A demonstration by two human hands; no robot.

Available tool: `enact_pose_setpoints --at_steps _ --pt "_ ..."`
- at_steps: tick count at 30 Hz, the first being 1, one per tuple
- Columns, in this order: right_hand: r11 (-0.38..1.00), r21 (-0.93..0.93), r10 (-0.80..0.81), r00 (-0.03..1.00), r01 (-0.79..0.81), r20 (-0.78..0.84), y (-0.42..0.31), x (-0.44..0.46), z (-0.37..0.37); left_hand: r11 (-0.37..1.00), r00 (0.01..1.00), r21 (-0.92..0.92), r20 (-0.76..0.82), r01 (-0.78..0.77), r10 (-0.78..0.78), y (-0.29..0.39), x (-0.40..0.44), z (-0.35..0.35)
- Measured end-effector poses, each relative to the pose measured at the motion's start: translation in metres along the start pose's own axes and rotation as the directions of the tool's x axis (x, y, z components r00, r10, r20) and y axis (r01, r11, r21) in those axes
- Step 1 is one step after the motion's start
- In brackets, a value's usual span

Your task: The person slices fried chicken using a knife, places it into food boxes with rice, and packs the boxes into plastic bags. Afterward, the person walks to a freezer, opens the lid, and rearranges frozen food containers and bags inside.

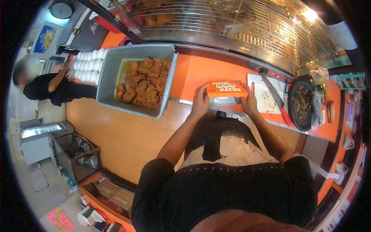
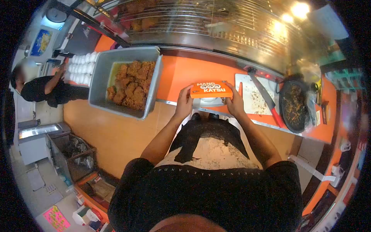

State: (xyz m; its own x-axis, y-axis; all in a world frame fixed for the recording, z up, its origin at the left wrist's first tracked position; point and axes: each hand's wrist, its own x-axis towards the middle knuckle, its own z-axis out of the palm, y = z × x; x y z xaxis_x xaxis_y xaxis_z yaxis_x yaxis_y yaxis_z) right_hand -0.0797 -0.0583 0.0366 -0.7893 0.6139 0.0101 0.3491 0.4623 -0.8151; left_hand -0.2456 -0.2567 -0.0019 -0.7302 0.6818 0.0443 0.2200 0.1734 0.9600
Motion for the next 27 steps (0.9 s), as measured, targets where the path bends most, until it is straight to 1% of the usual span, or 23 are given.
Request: enact_pose_setpoints --at_steps 1,2,3,4,5,6,7,8,9,10,11,13,15,16,18,19,20,21,22,23,24,25,27 --pt "1.0 -0.004 0.013 1.0 -0.013 -0.003 0.001 -0.001 -0.002 0.997 0.998 0.04 0.012 -0.059 0.058 0.002 -0.001 -0.003" --pt "0.985 0.144 0.088 0.994 -0.096 0.06 0.002 -0.003 -0.005 0.989 0.996 0.137 0.08 -0.054 0.044 0.005 -0.005 -0.008" --pt "0.941 0.284 0.152 0.98 -0.183 0.13 -0.004 -0.004 -0.009 0.99 0.995 0.13 0.093 -0.051 0.039 0.017 -0.008 -0.013" --pt "0.994 0.07 -0.085 0.996 0.084 0.008 0.01 -0.003 -0.007 0.981 0.989 0.186 0.144 -0.056 0.029 0.029 -0.008 -0.017" --pt "0.995 0.064 -0.076 0.997 0.076 0.001 0.024 -0.003 -0.01 0.968 0.981 0.24 0.193 -0.066 0.019 0.034 -0.007 -0.021" --pt "0.981 -0.076 -0.177 0.984 0.176 -0.009 0.025 -0.002 -0.015 0.963 0.958 0.263 0.286 -0.063 -0.015 0.036 -0.006 -0.026" --pt "0.94 -0.213 -0.275 0.962 0.268 0.0 0.026 -0.005 -0.019 0.964 0.955 0.257 0.296 -0.064 -0.016 0.04 -0.007 -0.024" --pt "0.995 0.015 -0.095 0.993 0.094 0.066 0.028 -0.009 -0.02 0.99 0.95 0.133 0.299 0.052 -0.09 0.044 -0.009 -0.022" --pt "0.996 0.013 -0.087 0.994 0.087 0.064 0.026 -0.012 -0.021 0.985 0.936 0.01 0.31 0.171 -0.165 0.052 -0.01 -0.022" --pt "0.99 0.035 -0.135 0.99 0.134 0.037 0.023 -0.014 -0.021 0.985 0.934 0.01 0.314 0.174 -0.168 0.051 -0.01 -0.02" --pt "0.981 0.056 -0.185 0.983 0.184 0.009 0.021 -0.015 -0.02 0.975 0.922 0.073 0.318 0.211 -0.223 0.05 -0.006 -0.016" --pt "0.986 0.042 -0.16 0.987 0.159 0.02 0.032 -0.018 -0.016 0.959 0.905 0.136 0.321 0.248 -0.28 0.042 -0.009 -0.008" --pt "0.99 0.027 -0.137 0.99 0.137 0.026 0.037 -0.021 -0.013 0.986 0.952 -0.061 0.276 0.158 -0.135 0.019 -0.015 0.004" --pt "0.994 0.051 -0.098 0.994 0.096 0.048 0.036 -0.023 -0.012 0.986 0.95 -0.06 0.28 0.159 -0.136 0.008 -0.019 0.006" --pt "0.996 0.074 -0.057 0.996 0.052 0.067 0.033 -0.026 -0.011 0.996 0.967 0.092 0.253 -0.015 -0.009 -0.002 -0.029 0.009" --pt "0.994 -0.012 -0.106 0.993 0.107 0.059 0.032 -0.029 -0.012 0.996 0.966 0.091 0.258 -0.013 -0.011 -0.003 -0.029 0.007" --pt "0.982 -0.1 -0.156 0.986 0.161 0.055 0.032 -0.031 -0.012 0.978 0.966 0.172 0.248 -0.12 0.075 -0.006 -0.026 0.003" --pt "0.983 -0.1 -0.149 0.987 0.154 0.054 0.033 -0.033 -0.013 0.942 0.957 0.252 0.245 -0.221 0.159 -0.004 -0.023 -0.003" --pt "0.969 -0.13 -0.205 0.977 0.211 0.051 0.035 -0.034 -0.014 0.943 0.955 0.249 0.249 -0.221 0.158 0.005 -0.016 -0.011" --pt "0.95 -0.16 -0.263 0.963 0.268 0.05 0.036 -0.033 -0.016 0.885 0.925 0.374 0.354 -0.277 0.14 0.014 -0.005 -0.02" --pt "0.95 -0.163 -0.262 0.964 0.266 0.05 0.038 -0.03 -0.017 0.807 0.887 0.482 0.449 -0.341 0.106 0.022 0.005 -0.024" --pt "0.956 -0.125 -0.263 0.964 0.267 0.051 0.04 -0.026 -0.017 0.808 0.887 0.48 0.45 -0.341 0.106 0.024 0.013 -0.023" --pt "0.961 -0.084 -0.259 0.965 0.262 0.051 0.046 -0.026 -0.01 0.756 0.826 0.486 0.549 -0.438 0.126 0.025 0.026 -0.022"
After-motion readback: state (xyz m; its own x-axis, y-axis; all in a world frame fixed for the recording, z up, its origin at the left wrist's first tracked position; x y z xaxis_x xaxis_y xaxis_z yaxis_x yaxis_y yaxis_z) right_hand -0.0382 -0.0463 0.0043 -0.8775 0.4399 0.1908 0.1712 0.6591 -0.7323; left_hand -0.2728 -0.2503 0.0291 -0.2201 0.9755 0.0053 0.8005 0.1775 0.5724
